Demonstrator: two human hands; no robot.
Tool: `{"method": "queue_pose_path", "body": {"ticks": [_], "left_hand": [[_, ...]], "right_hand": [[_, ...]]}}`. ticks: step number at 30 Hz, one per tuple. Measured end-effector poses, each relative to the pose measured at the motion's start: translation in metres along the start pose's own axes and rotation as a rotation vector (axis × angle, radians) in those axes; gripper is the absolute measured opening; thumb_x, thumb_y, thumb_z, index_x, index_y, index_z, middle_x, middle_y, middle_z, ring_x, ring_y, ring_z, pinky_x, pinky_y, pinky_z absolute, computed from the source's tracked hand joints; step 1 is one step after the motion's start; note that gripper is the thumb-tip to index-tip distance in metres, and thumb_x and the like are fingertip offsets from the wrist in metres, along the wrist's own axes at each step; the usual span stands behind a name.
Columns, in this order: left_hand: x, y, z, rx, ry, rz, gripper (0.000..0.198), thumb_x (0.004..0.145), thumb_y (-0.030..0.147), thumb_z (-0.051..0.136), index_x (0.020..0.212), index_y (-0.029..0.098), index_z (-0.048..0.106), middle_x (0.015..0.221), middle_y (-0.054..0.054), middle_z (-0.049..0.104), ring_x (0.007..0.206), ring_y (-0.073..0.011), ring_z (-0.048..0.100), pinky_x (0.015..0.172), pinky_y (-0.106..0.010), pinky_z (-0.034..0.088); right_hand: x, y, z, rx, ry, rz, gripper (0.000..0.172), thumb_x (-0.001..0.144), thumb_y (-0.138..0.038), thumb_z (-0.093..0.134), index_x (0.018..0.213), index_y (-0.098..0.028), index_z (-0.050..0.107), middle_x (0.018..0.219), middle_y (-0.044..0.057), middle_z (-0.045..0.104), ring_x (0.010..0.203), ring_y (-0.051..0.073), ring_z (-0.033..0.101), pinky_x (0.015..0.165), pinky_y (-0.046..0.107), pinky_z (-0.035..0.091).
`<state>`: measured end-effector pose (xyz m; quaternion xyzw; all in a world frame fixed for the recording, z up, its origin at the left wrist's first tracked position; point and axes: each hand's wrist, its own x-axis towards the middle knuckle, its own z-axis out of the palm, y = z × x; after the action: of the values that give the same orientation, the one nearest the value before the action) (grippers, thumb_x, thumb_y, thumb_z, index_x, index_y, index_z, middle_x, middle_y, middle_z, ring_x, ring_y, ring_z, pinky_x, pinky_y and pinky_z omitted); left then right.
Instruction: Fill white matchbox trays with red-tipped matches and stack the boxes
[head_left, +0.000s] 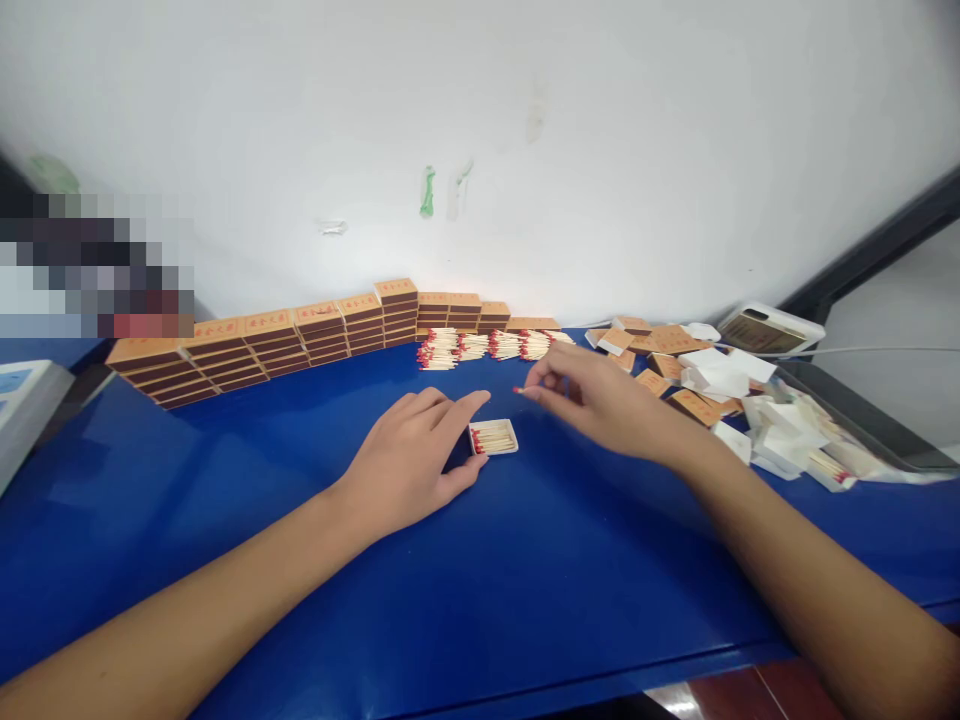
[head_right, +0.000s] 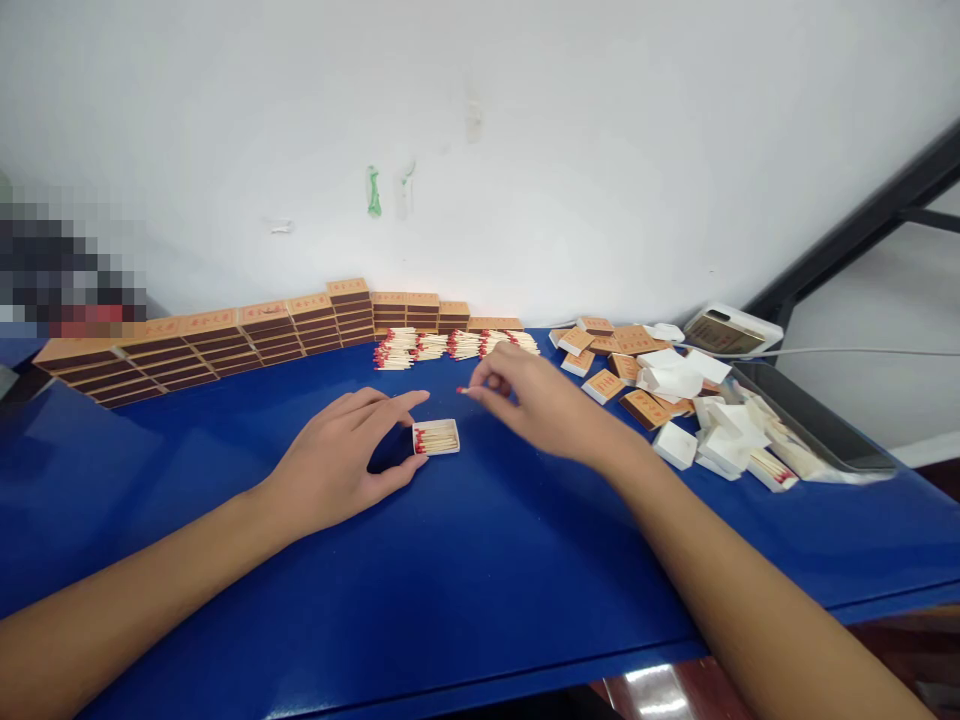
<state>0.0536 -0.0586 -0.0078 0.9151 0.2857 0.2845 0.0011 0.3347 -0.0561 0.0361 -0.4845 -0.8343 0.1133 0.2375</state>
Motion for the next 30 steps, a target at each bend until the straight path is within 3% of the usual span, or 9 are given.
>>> {"method": "queue_pose_path", "body": {"ticks": [5, 10, 14, 17, 21, 24, 30], "left_hand": [[0.001, 0.001, -0.001, -0.003, 0.004, 0.002, 0.056, 0.100, 0.032, 0.068, 0.149, 0.018, 0.047, 0.107, -0.007, 0.077, 0.102, -0.0276, 0.069, 0.091, -0.045, 0.057], [0.002, 0.001, -0.002, 0.011, -0.007, -0.003, 0.059, 0.098, 0.030, 0.072, 0.149, 0.016, 0.047, 0.106, -0.006, 0.078, 0.101, -0.0275, 0.069, 0.090, -0.045, 0.058], [0.001, 0.001, -0.002, 0.008, -0.006, -0.011, 0.058, 0.098, 0.031, 0.071, 0.150, 0.017, 0.048, 0.106, -0.006, 0.078, 0.102, -0.0273, 0.069, 0.091, -0.045, 0.058], [0.001, 0.001, -0.002, 0.002, -0.010, -0.020, 0.059, 0.098, 0.031, 0.070, 0.151, 0.019, 0.047, 0.107, -0.006, 0.077, 0.104, -0.0275, 0.069, 0.092, -0.045, 0.057], [0.000, 0.001, -0.002, -0.012, -0.005, -0.018, 0.059, 0.099, 0.032, 0.070, 0.151, 0.019, 0.046, 0.106, -0.005, 0.077, 0.103, -0.0273, 0.069, 0.090, -0.045, 0.057], [0.001, 0.001, -0.003, -0.021, -0.008, -0.018, 0.058, 0.099, 0.031, 0.069, 0.151, 0.019, 0.045, 0.106, -0.005, 0.077, 0.102, -0.0268, 0.068, 0.089, -0.044, 0.057], [0.001, 0.001, -0.003, -0.027, -0.009, -0.015, 0.056, 0.101, 0.032, 0.066, 0.151, 0.022, 0.045, 0.108, -0.005, 0.077, 0.103, -0.0267, 0.068, 0.090, -0.044, 0.057]], "right_hand": [[-0.007, -0.041, 0.020, -0.040, -0.091, -0.119, 0.009, 0.106, -0.025, 0.055, 0.103, -0.023, 0.063, 0.105, 0.008, 0.065, 0.084, 0.021, 0.063, 0.073, 0.035, 0.049], [-0.007, -0.040, 0.031, -0.154, -0.058, -0.143, 0.007, 0.104, -0.020, 0.057, 0.099, -0.023, 0.062, 0.101, 0.008, 0.064, 0.082, 0.021, 0.062, 0.069, 0.034, 0.046], [-0.003, -0.034, 0.030, -0.050, -0.087, -0.090, 0.008, 0.103, -0.020, 0.057, 0.100, -0.022, 0.064, 0.101, 0.006, 0.064, 0.080, 0.019, 0.062, 0.070, 0.032, 0.046], [0.001, -0.012, 0.017, -0.023, -0.025, -0.033, 0.009, 0.102, -0.025, 0.059, 0.099, -0.022, 0.067, 0.095, 0.006, 0.065, 0.082, 0.020, 0.062, 0.073, 0.032, 0.047], [0.004, 0.042, -0.008, -0.213, 0.085, 0.073, 0.012, 0.098, -0.024, 0.059, 0.095, -0.020, 0.070, 0.093, 0.009, 0.067, 0.080, 0.023, 0.061, 0.074, 0.036, 0.046], [0.003, 0.077, -0.021, -0.245, 0.047, 0.124, 0.014, 0.096, -0.029, 0.062, 0.098, -0.021, 0.074, 0.091, 0.009, 0.066, 0.079, 0.024, 0.062, 0.072, 0.036, 0.047], [0.003, 0.094, -0.020, -0.235, 0.024, 0.116, 0.019, 0.097, -0.033, 0.060, 0.096, -0.023, 0.076, 0.091, 0.009, 0.067, 0.079, 0.025, 0.063, 0.071, 0.037, 0.048]]}}
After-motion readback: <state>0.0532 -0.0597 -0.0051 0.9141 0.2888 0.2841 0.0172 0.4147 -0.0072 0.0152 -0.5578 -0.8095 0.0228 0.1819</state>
